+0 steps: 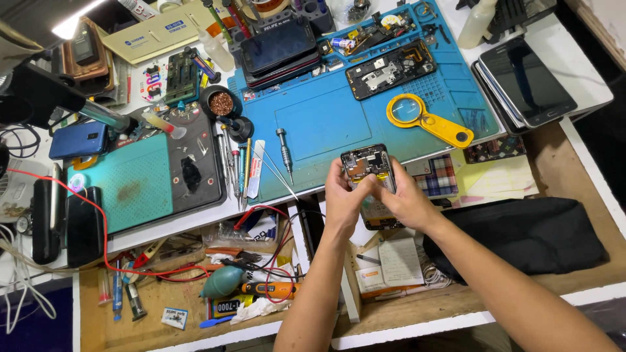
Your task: Repairing a mobile phone by prying open the casing and inspecting internal components
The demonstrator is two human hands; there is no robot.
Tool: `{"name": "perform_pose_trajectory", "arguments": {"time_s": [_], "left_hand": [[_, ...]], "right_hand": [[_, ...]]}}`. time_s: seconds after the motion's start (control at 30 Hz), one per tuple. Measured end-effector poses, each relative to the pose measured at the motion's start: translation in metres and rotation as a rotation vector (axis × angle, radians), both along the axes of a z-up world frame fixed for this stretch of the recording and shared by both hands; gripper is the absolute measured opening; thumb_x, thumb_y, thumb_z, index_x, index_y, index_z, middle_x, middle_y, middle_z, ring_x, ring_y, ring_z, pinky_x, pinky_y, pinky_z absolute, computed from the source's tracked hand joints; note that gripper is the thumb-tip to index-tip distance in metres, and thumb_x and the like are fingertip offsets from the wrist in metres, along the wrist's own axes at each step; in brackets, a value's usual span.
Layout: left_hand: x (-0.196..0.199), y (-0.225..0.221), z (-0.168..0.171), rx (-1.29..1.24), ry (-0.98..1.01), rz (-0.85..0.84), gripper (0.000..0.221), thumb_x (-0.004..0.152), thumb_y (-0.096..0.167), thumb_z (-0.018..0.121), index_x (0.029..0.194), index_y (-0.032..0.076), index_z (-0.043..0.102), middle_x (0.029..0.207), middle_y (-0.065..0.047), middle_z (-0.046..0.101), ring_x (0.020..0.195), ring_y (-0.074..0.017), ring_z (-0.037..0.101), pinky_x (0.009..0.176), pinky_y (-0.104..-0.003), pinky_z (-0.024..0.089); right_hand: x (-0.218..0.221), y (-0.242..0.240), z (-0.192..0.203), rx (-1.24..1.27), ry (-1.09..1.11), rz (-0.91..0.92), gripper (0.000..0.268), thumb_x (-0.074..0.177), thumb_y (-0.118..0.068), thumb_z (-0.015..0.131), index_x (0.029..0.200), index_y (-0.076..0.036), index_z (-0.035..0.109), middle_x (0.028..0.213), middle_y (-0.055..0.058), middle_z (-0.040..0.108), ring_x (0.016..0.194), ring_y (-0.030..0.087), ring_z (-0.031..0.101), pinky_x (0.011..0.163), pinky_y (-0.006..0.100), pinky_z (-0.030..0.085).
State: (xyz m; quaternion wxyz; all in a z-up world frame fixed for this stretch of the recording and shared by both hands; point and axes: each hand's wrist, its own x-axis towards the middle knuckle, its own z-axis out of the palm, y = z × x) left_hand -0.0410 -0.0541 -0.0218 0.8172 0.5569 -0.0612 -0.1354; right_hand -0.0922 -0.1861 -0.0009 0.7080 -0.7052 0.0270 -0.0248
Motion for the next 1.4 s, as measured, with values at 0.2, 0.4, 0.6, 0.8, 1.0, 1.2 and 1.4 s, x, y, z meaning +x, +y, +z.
{"name": "perform_pose_trajectory", "arguments": {"time_s": [0.2,0.4,0.6,0.8,1.0,1.2,1.4], "left_hand": [[-0.001,0.0,0.011,-0.005,-0.015,0.019,0.039,0.079,0.006,0.081,0.111,0.002,0.059,0.082,-0.006,0.066,0.075,-0.01,0.062,0.067,-0.026,0.054],[0.001,-0.001,0.0,-0.014,-0.033,0.029,0.038,0.081,0.004,0.081,0.109,0.004,0.056,0.083,-0.005,0.068,0.075,-0.0091,0.065,0.069,-0.025,0.056],[-0.002,0.002,0.015,-0.029,0.017,-0.021,0.034,0.083,0.009,0.073,0.117,0.005,0.067,0.073,0.002,0.063,0.07,-0.0046,0.059,0.068,-0.024,0.052],[-0.007,0.0,0.041,0.037,0.02,0.051,0.034,0.081,0.012,0.068,0.114,0.004,0.075,0.069,0.008,0.051,0.07,-0.0025,0.048,0.065,-0.02,0.045],[-0.006,-0.001,0.029,0.025,0.054,0.057,0.033,0.082,0.013,0.066,0.112,0.006,0.077,0.074,0.004,0.061,0.072,-0.0048,0.051,0.065,-0.022,0.047],[-0.007,-0.002,0.032,0.039,0.022,0.07,0.033,0.083,0.009,0.065,0.114,0.005,0.077,0.079,0.004,0.063,0.077,-0.0051,0.052,0.069,-0.022,0.049],[0.0,0.0,0.0,0.023,0.016,0.047,0.036,0.085,0.008,0.064,0.119,0.006,0.076,0.093,-0.002,0.072,0.083,-0.0074,0.057,0.071,-0.024,0.053]], "right_hand": [[-0.005,0.005,0.016,-0.042,0.017,-0.006,0.04,0.102,-0.028,0.06,0.134,-0.006,0.053,0.104,0.013,0.069,0.101,0.021,0.065,0.102,0.048,0.049],[-0.004,0.005,0.017,-0.008,0.008,-0.016,0.039,0.1,-0.026,0.065,0.132,-0.005,0.054,0.097,0.008,0.067,0.096,0.016,0.062,0.1,0.045,0.05],[0.0,-0.002,0.004,0.068,-0.018,-0.025,0.055,0.098,-0.023,0.063,0.144,0.001,0.044,0.129,0.026,0.061,0.124,0.038,0.057,0.114,0.058,0.034],[-0.001,-0.001,-0.006,0.073,-0.031,-0.019,0.059,0.097,-0.022,0.064,0.147,0.0,0.042,0.138,0.025,0.057,0.134,0.039,0.05,0.117,0.059,0.028],[0.0,-0.004,-0.01,0.1,-0.037,0.002,0.057,0.096,-0.02,0.063,0.146,0.0,0.042,0.134,0.024,0.06,0.131,0.039,0.053,0.116,0.06,0.03],[0.0,-0.004,-0.006,0.094,-0.05,0.003,0.053,0.097,-0.019,0.062,0.144,-0.001,0.044,0.131,0.023,0.062,0.128,0.037,0.055,0.114,0.059,0.033],[0.0,-0.006,-0.013,0.145,-0.016,-0.008,0.052,0.096,-0.016,0.062,0.143,-0.004,0.044,0.126,0.022,0.065,0.119,0.036,0.062,0.11,0.059,0.041]]}}
